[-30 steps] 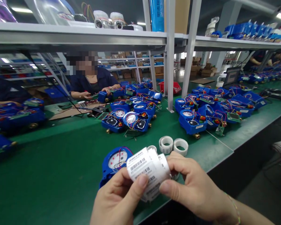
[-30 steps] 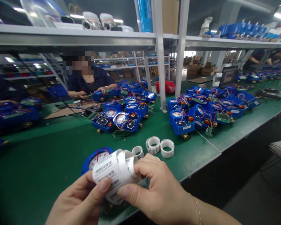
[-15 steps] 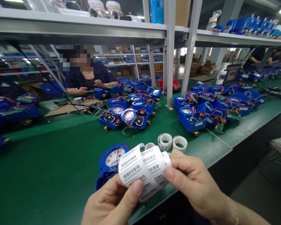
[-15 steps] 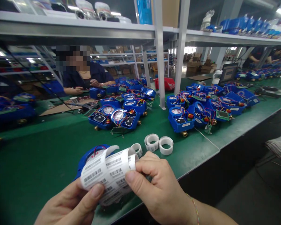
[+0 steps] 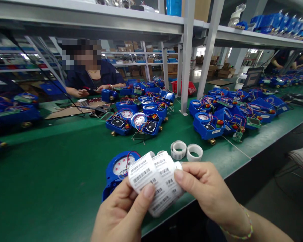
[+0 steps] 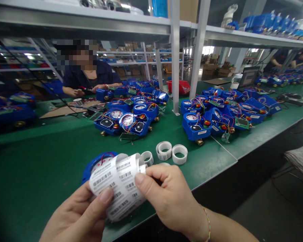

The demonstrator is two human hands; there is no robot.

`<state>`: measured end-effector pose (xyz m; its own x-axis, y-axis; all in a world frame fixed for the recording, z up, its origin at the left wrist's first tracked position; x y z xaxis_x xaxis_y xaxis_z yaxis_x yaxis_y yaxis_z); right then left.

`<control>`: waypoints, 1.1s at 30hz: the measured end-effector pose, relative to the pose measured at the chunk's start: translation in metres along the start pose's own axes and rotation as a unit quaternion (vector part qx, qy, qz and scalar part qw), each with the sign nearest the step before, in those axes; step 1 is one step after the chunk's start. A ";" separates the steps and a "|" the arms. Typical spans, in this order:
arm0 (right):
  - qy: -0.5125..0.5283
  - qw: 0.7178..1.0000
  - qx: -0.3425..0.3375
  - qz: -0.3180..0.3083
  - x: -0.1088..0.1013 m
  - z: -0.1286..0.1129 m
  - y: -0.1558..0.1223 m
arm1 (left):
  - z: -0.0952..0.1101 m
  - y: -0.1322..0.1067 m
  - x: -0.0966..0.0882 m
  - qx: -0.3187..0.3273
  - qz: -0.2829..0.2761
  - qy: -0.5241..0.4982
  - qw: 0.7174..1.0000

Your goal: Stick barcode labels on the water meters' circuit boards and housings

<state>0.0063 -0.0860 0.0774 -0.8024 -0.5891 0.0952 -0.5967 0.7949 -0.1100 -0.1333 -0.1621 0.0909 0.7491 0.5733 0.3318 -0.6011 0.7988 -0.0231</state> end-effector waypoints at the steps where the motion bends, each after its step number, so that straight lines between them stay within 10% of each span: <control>1: 0.017 1.000 0.018 -0.003 0.001 0.000 0.002 | -0.001 0.001 0.000 -0.003 -0.005 -0.005 1.000; 20: -0.153 0.986 -0.062 -0.013 0.001 -0.009 -0.014 | 0.001 0.012 0.001 0.057 -0.015 0.023 0.998; 25: -0.013 0.999 -0.002 -0.042 -0.001 -0.007 -0.016 | 0.002 0.014 -0.012 0.039 -0.127 0.144 0.981; 31: 0.132 0.988 0.068 -0.043 -0.003 -0.010 -0.015 | 0.010 0.011 -0.021 0.231 -0.264 0.296 0.888; 33: 0.150 0.985 0.070 -0.043 -0.002 -0.012 -0.015 | 0.008 0.006 -0.020 0.205 -0.228 0.246 0.920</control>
<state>0.0172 -0.0945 0.0907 -0.7219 -0.5673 0.3962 -0.6748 0.7039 -0.2216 -0.1536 -0.1702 0.0914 0.9241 0.2892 -0.2498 -0.1720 0.8986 0.4037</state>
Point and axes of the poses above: each hand's wrist, its own y-axis towards the middle knuckle, its own x-axis out of the palm, z = x × y, the point moved 1 cm from there along y, towards the middle knuckle, and after that the axes turned 14 degrees about x, right-handed, at the moved point
